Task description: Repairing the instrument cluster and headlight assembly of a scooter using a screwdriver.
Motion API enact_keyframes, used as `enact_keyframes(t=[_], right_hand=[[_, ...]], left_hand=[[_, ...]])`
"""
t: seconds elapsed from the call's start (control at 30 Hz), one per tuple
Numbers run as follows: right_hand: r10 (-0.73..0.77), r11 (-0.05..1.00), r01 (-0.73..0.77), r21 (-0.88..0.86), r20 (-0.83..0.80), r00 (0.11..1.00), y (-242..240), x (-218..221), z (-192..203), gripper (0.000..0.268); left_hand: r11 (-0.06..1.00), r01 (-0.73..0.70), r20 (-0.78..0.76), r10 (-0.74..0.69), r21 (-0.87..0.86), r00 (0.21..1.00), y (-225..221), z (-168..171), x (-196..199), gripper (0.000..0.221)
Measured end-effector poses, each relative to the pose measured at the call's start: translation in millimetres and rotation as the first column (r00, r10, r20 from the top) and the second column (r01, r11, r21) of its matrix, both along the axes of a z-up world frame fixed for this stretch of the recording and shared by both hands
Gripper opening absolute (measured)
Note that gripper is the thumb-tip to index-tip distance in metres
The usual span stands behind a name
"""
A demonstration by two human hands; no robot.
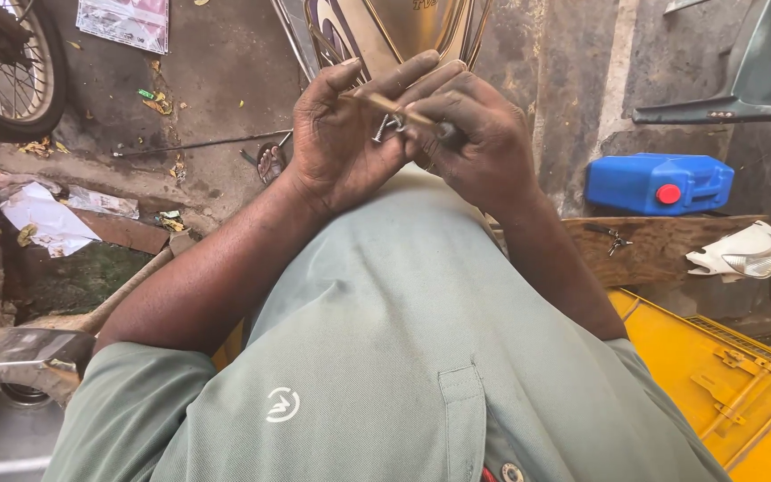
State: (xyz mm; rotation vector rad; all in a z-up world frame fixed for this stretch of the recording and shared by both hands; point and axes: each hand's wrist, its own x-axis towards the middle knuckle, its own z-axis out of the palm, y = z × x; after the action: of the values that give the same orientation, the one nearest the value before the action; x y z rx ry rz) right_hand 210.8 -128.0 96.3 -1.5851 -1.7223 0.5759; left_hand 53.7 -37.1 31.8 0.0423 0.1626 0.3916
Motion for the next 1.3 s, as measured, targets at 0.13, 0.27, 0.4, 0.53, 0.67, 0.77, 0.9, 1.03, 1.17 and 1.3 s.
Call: enact_keyframes(t=[0.13, 0.27, 0.4, 0.53, 0.67, 0.77, 0.9, 1.03, 1.17, 1.3], right_hand=[[-0.098, 0.994, 0.095, -0.047, -0.085, 0.992, -6.7, 4.0, -8.7, 0.012], [-0.094, 0.992, 0.087, -0.089, -0.082, 0.992, -10.6, 0.6, -6.7, 0.012], [-0.067, 0.994, 0.066, 0.082, 0.001, 0.998, -6.8, -5.3, -2.3, 0.015], [-0.102, 0.994, 0.099, -0.054, -0.06, 0.993, -13.6, -6.9, -6.1, 0.016], [0.091, 0.989, -0.074, -0.125, 0.135, 0.987, -7.4, -21.6, 6.1, 0.028], [0.059, 0.998, -0.047, -0.049, 0.291, 0.955, -3.1, -28.1, 6.9, 0.029], [0.068, 0.997, -0.072, 0.004, 0.254, 0.965, -7.6, -20.6, -4.4, 0.021], [0.028, 0.998, -0.027, -0.048, 0.022, 0.999, -11.4, -16.4, -4.5, 0.015], [0.047, 0.999, -0.052, -0.014, -0.251, 0.967, -18.4, -8.5, -14.7, 0.012], [-0.009, 1.0, 0.008, -0.002, -0.445, 0.896, -32.1, 0.2, -32.5, 0.01]], left_hand=[[1.0, 0.007, 0.027, -0.008, 0.028, 1.0, -0.3, -6.2, -1.6, 0.084], [0.996, 0.006, 0.034, -0.009, 0.085, 0.999, -1.1, -8.8, -3.8, 0.086], [0.994, 0.006, -0.009, -0.005, 0.106, 1.0, 0.1, -1.8, -5.1, 0.087], [0.994, 0.001, 0.02, -0.003, 0.107, 1.0, -0.7, -2.6, -9.4, 0.089], [0.997, 0.025, 0.061, -0.029, 0.076, 0.998, -3.3, -0.1, -7.7, 0.09], [0.99, 0.057, 0.017, -0.06, 0.129, 0.998, -4.9, 5.2, -11.6, 0.091], [0.981, 0.084, 0.013, -0.088, 0.174, 0.996, -5.1, 6.5, -16.3, 0.088], [0.99, 0.067, -0.048, -0.061, 0.124, 0.997, -2.9, -6.0, -18.5, 0.074], [0.989, 0.073, -0.264, -0.036, 0.132, 0.964, 1.4, -15.5, -21.5, 0.051], [0.979, 0.118, -0.435, -0.033, 0.169, 0.9, 7.8, -21.8, -26.6, 0.039]])
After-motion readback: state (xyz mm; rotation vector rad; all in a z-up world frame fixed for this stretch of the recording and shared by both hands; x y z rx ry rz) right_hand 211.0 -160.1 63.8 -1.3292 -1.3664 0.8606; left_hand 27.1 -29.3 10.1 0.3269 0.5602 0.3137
